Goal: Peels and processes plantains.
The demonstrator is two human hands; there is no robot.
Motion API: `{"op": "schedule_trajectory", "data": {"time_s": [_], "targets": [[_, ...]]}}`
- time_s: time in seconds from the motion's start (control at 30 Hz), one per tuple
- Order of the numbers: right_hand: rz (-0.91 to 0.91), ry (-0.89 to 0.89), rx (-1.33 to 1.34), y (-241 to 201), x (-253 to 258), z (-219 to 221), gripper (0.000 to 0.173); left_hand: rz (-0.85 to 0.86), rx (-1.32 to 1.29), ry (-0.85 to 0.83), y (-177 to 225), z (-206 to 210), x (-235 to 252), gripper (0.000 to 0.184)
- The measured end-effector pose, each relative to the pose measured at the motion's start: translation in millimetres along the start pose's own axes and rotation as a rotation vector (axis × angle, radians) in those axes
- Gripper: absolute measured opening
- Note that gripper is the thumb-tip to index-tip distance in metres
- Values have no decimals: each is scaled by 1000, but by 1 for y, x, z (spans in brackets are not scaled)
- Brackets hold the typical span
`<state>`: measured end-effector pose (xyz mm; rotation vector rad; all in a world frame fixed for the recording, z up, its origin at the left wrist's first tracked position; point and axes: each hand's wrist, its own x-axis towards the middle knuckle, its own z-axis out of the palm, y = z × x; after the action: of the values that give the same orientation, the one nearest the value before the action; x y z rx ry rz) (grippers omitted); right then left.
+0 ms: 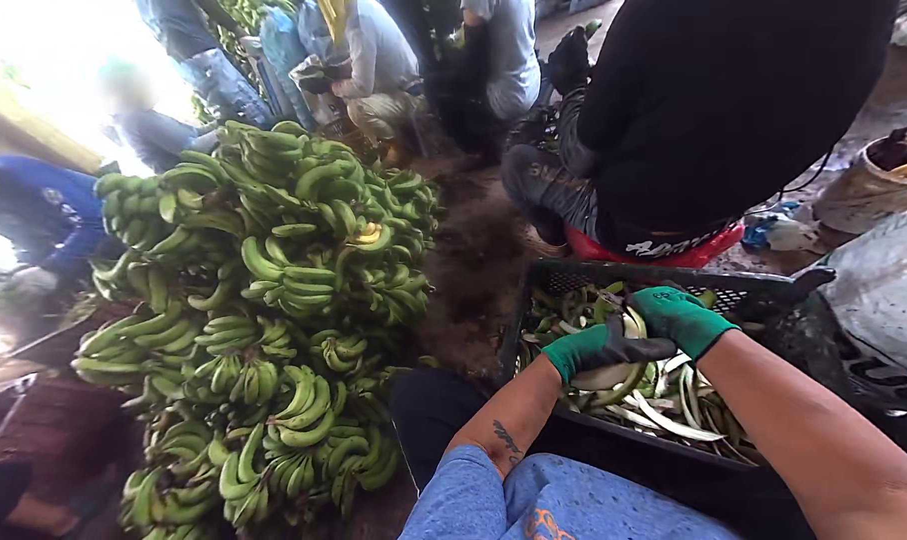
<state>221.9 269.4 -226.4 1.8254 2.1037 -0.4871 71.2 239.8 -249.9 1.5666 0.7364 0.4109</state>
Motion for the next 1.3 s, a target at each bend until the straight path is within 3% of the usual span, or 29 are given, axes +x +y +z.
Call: {"op": "schedule_trajectory", "data": {"time_s": [0.1,0.17,0.23,0.3,0.43,0.5,0.67,0.77,0.93,1.1,1.2,1.3], "targets": [[168,-40,20,1,5,-6,31,-91,76,115,1,-1,-1,71],[234,60,109,13,11,-1,40,-114,23,328,-3,-8,-6,50],[259,195,223,20,8,9,42,-69,-216,481,-22,-16,-4,38],[226,268,290,11,-3,18,47,-48,-360,625,-40,-21,5,41],[20,458,280,-17,-17,44,47,-30,-519,900,-35,-18,28,40],[8,459,284,-27,-23,50,49,-70,-615,966,-31,-13,34,41],[77,377,258,-34,-24,47,46,-167,-443,961,-25,5,24,35],[67,252,281,-30,-31,38,49,-70,-425,835,-31,13,19,29],[128,156,179,-32,-28,26,36,6,-274,637,-47,6,25,33],[212,319,284,-25,-17,28,34,-76,-268,720,-19,17,19,38],[242,248,268,-30,-20,17,41,-109,-157,737,-11,20,13,41],[207,157,235,-20,-19,11,35,-7,-140,726,-9,22,10,40]]}}
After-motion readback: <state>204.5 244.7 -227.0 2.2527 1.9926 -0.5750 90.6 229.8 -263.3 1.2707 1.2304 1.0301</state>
